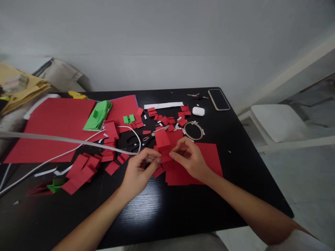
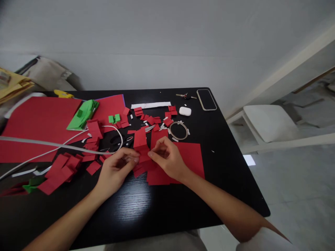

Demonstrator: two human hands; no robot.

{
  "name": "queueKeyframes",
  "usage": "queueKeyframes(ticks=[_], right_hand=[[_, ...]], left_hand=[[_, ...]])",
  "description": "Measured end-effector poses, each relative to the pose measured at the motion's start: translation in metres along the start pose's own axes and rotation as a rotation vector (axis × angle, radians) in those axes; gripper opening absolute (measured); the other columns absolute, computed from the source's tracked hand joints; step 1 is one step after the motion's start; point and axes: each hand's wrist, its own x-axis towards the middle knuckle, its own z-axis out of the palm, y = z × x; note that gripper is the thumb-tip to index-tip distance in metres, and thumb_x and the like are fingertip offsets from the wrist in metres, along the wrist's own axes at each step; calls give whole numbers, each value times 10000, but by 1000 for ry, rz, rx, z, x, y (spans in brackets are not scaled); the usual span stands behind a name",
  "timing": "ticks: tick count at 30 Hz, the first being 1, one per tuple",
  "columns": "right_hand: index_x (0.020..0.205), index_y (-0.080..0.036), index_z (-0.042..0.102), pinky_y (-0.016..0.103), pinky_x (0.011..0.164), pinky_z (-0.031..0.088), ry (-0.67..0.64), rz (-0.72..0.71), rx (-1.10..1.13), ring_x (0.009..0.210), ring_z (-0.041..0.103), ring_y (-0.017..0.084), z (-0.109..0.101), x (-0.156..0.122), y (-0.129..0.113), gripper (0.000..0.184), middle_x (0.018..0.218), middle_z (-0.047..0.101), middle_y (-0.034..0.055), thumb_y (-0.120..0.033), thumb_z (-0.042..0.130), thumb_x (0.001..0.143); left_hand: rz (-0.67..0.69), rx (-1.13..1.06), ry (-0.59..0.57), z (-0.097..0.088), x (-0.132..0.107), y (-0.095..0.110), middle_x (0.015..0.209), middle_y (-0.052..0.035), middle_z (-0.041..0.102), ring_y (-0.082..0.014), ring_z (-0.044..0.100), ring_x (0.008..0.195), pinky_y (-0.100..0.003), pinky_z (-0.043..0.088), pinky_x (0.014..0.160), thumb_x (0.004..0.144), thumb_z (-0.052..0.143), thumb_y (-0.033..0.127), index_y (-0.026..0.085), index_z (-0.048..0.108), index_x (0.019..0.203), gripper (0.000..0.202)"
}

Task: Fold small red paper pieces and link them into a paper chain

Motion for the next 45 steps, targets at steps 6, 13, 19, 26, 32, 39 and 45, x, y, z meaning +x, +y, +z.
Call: queueKeyframes(ticks=[6,13,19,26,32,39,45], right_hand=[[956,-242,734,325,790,619,-57,-147,-150,844,746,187,0,-7,-7,93,935,782,29,-270,784,883],[1023,-256,804,394,856,662,-24,-181,-205,906,781,232,0,-10,-6,171,1007,825,47,-304,830,861],[1004,-265,809,380,878,650,-35,-220,-216,927,776,225,0,-10,-5,134,998,821,37,-310,830,879],[985,-250,656,363,800,651,67,-124,-130,809,763,204,3,-10,-3,332,876,760,11,-330,905,781],[932,-236,666,368,828,646,14,-94,-68,842,765,209,4,-8,-4,277,895,761,30,-345,886,802],[975,-257,583,341,795,631,26,-101,23,806,748,180,4,-8,0,367,908,751,5,-265,895,783],[977,-255,609,357,869,605,-80,-84,99,922,745,199,1,-7,-3,267,1029,762,42,-285,837,841]], left_hand=[[7,-14,13,0,-2,8,841,-11,786,-124,706,712,-217,577,667,896,723,187,208,773,1004,121],[42,-8,68,1,-4,6,825,-2,764,-118,685,708,-222,586,690,837,812,181,206,782,1003,170],[72,63,78,0,-5,7,852,8,763,-107,663,715,-219,573,697,840,817,179,211,784,991,158],[44,-15,123,4,-5,2,894,-5,763,-121,686,744,-239,582,711,831,827,193,200,699,1071,272],[9,-20,99,4,-5,1,915,-22,749,-135,676,780,-260,567,750,858,802,212,196,688,1149,313],[28,-12,43,4,-5,-1,891,-11,745,-154,677,792,-286,551,792,898,738,206,209,593,1297,424],[54,88,-16,-2,-7,0,844,-7,735,-143,667,730,-250,520,683,943,629,187,208,701,1013,103]])
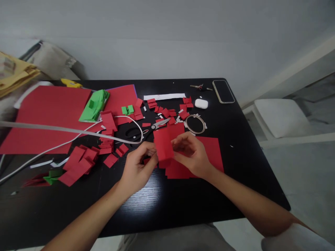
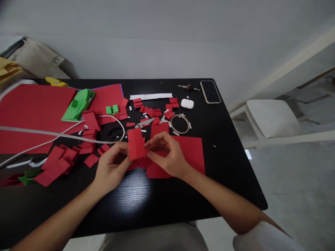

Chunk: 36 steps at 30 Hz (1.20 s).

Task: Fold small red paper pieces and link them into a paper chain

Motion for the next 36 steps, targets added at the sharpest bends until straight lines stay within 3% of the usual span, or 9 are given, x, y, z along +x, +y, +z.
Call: queueKeyframes(ticks=[3,6,11,16,22,31,36], right_hand=[[961,-232,704,376,932,564,-93,80,-37,1030,716,232,-4,3,-4,143,1052,758,61,-364,730,914],[923,-217,749,341,825,540,-150,143,-126,864,680,202,-6,6,-6,201,892,737,33,-390,651,950],[857,-207,734,298,711,503,-150,156,-157,744,624,169,-3,6,-5,152,799,703,11,-352,722,897],[839,-205,727,295,689,501,-110,117,-225,727,634,167,-1,5,-2,111,795,715,14,-307,723,883],[847,-204,727,279,645,493,-104,116,-263,704,632,160,0,3,1,98,795,719,16,-297,733,877],[855,-188,725,266,627,474,-131,202,-192,673,612,145,0,6,1,171,758,694,8,-355,734,885],[846,-165,726,271,670,503,-189,306,-78,683,631,142,1,6,4,243,759,704,8,-373,841,794]], left_hand=[[21,65,-4,-2,1,1,806,-3,715,-138,647,702,-244,503,651,945,589,159,209,724,967,146],[79,128,-2,-4,2,2,858,-23,740,-149,671,759,-251,515,679,939,589,143,210,741,940,166],[146,159,-19,-6,1,4,932,-41,770,-168,714,841,-270,549,749,948,598,139,217,755,963,175],[9,84,-53,-4,2,5,892,-34,751,-155,696,751,-254,544,685,980,598,224,210,719,1091,164],[-109,88,-135,2,5,2,705,17,650,-121,578,630,-231,461,607,960,642,296,193,684,855,153],[-255,-71,-133,0,10,-1,664,25,597,-109,509,605,-225,414,587,919,689,405,166,684,833,254],[-292,-91,-76,-1,12,0,637,27,581,-107,500,590,-220,391,569,898,708,427,154,675,816,288]])
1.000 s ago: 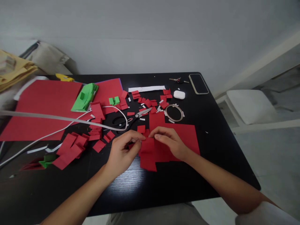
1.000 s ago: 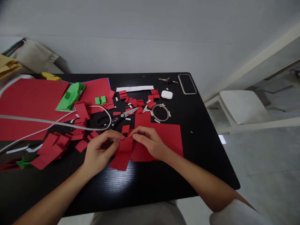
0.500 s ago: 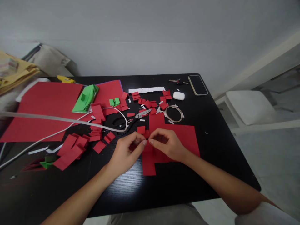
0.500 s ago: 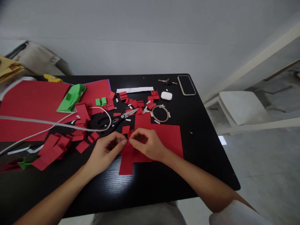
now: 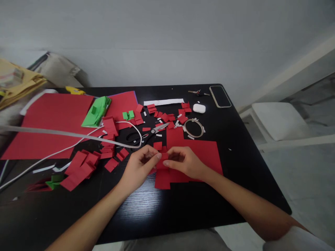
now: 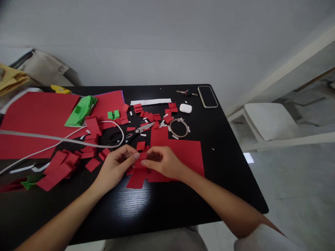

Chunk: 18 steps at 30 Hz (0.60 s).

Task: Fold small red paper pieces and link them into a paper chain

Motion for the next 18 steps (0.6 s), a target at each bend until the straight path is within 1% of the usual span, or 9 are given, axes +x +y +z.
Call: queueKeyframes(ticks=[8,13,18], right_hand=[[738,-170,706,248,608,460,7,-6,-28,599,570,111,1,-1,-2,214,663,653,-26,-323,848,786],[737,-168,693,242,611,447,27,-46,-86,621,568,110,1,-1,-1,187,679,641,-26,-290,814,810],[754,-165,703,247,611,456,39,-48,-108,622,584,116,0,-2,-2,183,686,660,-17,-301,806,818]], left_hand=[[-5,-31,-21,-1,2,0,622,39,582,-95,500,567,-211,398,567,889,721,410,154,682,823,268],[-33,-41,-45,-5,2,-2,630,36,595,-95,533,572,-206,416,572,897,719,416,157,688,832,269],[-40,-20,-50,-7,3,-3,630,25,624,-105,575,578,-210,435,582,911,705,420,157,708,850,270]])
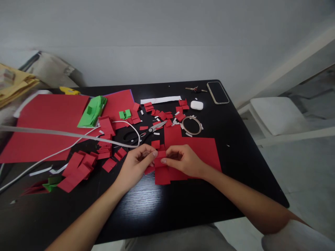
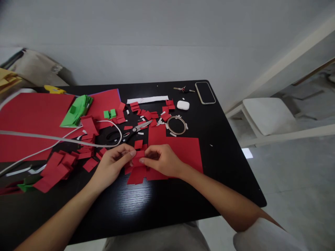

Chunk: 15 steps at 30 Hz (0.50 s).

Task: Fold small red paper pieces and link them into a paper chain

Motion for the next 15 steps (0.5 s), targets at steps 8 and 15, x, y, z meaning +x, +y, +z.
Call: queueKeyframes(ticks=[8,15], right_hand=[[839,-162,720,264,658,501,-11,30,54,680,636,137,-2,2,1,198,755,703,7,-335,813,812],[826,-170,695,267,643,476,18,3,53,666,601,134,-4,4,-1,184,739,656,-2,-345,722,877]], left_hand=[[5,12,13,3,1,0,598,20,636,-105,565,548,-213,434,572,904,703,410,154,700,827,267],[20,6,-3,10,-3,3,618,24,611,-104,526,564,-212,424,559,872,724,391,153,679,806,251]])
